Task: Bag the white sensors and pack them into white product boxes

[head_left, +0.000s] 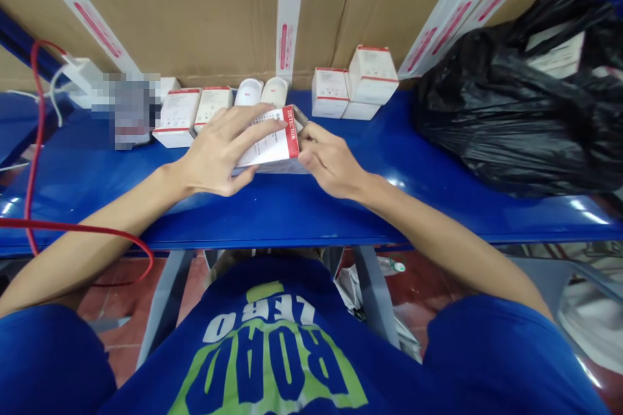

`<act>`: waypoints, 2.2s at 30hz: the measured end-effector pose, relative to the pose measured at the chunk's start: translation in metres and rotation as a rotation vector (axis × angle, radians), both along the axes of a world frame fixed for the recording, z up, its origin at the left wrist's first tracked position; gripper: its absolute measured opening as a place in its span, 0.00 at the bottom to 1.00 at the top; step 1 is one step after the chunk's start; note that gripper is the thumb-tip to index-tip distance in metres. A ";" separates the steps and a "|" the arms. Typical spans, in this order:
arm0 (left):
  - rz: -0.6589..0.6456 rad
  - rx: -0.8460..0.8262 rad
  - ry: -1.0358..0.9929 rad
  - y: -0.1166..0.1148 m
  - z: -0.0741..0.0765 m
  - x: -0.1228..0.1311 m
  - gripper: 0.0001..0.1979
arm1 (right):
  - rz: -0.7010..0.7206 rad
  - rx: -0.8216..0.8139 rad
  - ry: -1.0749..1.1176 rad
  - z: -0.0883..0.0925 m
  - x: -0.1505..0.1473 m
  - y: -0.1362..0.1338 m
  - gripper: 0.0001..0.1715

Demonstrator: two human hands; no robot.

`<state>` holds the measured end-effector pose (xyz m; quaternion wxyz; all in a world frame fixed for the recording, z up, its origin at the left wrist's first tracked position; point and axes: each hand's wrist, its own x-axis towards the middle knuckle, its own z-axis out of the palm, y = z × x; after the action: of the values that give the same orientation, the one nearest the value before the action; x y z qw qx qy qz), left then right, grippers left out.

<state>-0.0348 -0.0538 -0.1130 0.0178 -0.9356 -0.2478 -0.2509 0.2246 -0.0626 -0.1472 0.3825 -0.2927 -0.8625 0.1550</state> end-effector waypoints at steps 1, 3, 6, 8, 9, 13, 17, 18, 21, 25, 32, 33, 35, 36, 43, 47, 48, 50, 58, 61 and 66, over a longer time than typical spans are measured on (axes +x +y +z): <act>0.000 -0.015 -0.023 0.000 0.000 0.001 0.32 | 0.020 0.026 -0.024 -0.002 -0.001 0.000 0.47; 0.004 -0.039 -0.059 0.001 -0.001 0.001 0.31 | 0.017 0.065 -0.059 -0.003 -0.001 0.001 0.42; 0.037 -0.071 -0.098 0.005 -0.001 -0.002 0.34 | -0.086 0.121 -0.021 0.001 0.004 0.003 0.32; 0.056 -0.070 -0.114 0.007 -0.001 -0.006 0.35 | -0.159 0.149 0.028 0.006 0.009 0.005 0.29; 0.051 -0.057 -0.115 0.008 -0.001 -0.007 0.36 | -0.181 0.153 0.043 0.007 0.011 0.007 0.30; -0.061 0.058 -0.096 0.010 -0.005 -0.010 0.32 | -0.176 0.112 0.046 0.007 0.014 0.014 0.33; -0.158 0.159 -0.101 0.008 -0.008 -0.009 0.32 | -0.131 -0.013 0.133 0.006 0.012 0.017 0.32; -0.159 0.166 -0.110 0.008 -0.008 -0.008 0.32 | -0.122 -0.063 0.187 0.007 0.011 0.017 0.31; -0.116 0.167 -0.147 0.006 -0.007 -0.008 0.34 | -0.113 -0.294 0.421 0.011 0.009 0.015 0.32; -0.066 0.195 -0.127 0.004 -0.010 -0.006 0.35 | -0.061 -0.759 0.659 0.013 0.002 0.012 0.33; 0.002 0.245 -0.038 -0.003 -0.016 0.001 0.36 | -0.050 -0.806 0.621 0.006 -0.005 0.005 0.30; 0.010 0.234 -0.030 -0.004 -0.016 0.002 0.36 | -0.053 -0.781 0.593 0.005 -0.005 0.006 0.30; 0.018 0.211 -0.028 -0.006 -0.016 0.002 0.36 | -0.052 -0.749 0.546 0.003 -0.003 0.008 0.32; 0.019 0.202 -0.035 -0.006 -0.016 0.002 0.36 | -0.050 -0.739 0.530 0.002 -0.003 0.008 0.32; 0.007 0.240 -0.054 -0.007 -0.015 0.003 0.37 | -0.028 -0.599 0.405 0.003 0.000 0.008 0.45; 0.013 0.200 -0.075 -0.006 -0.013 0.000 0.35 | 0.047 -0.545 0.400 0.006 0.001 0.007 0.50; 0.011 0.189 -0.084 -0.005 -0.012 -0.001 0.36 | 0.056 -0.529 0.400 0.006 0.000 0.006 0.51; -0.003 0.184 -0.091 -0.005 -0.013 -0.001 0.36 | 0.043 -0.482 0.379 0.005 0.000 0.006 0.50; 0.020 0.226 -0.054 -0.009 -0.016 0.003 0.36 | 0.008 -0.389 0.277 0.006 -0.003 -0.001 0.39; 0.040 0.237 -0.030 -0.010 -0.015 0.004 0.35 | 0.050 -0.444 0.317 0.007 -0.005 -0.003 0.37; 0.051 0.211 -0.041 -0.010 -0.017 0.005 0.36 | 0.040 -0.506 0.309 0.003 -0.006 0.000 0.38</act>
<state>-0.0293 -0.0639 -0.1299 0.1176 -0.9165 -0.2442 -0.2942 0.2182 -0.0623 -0.1438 0.4209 -0.3347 -0.7338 0.4152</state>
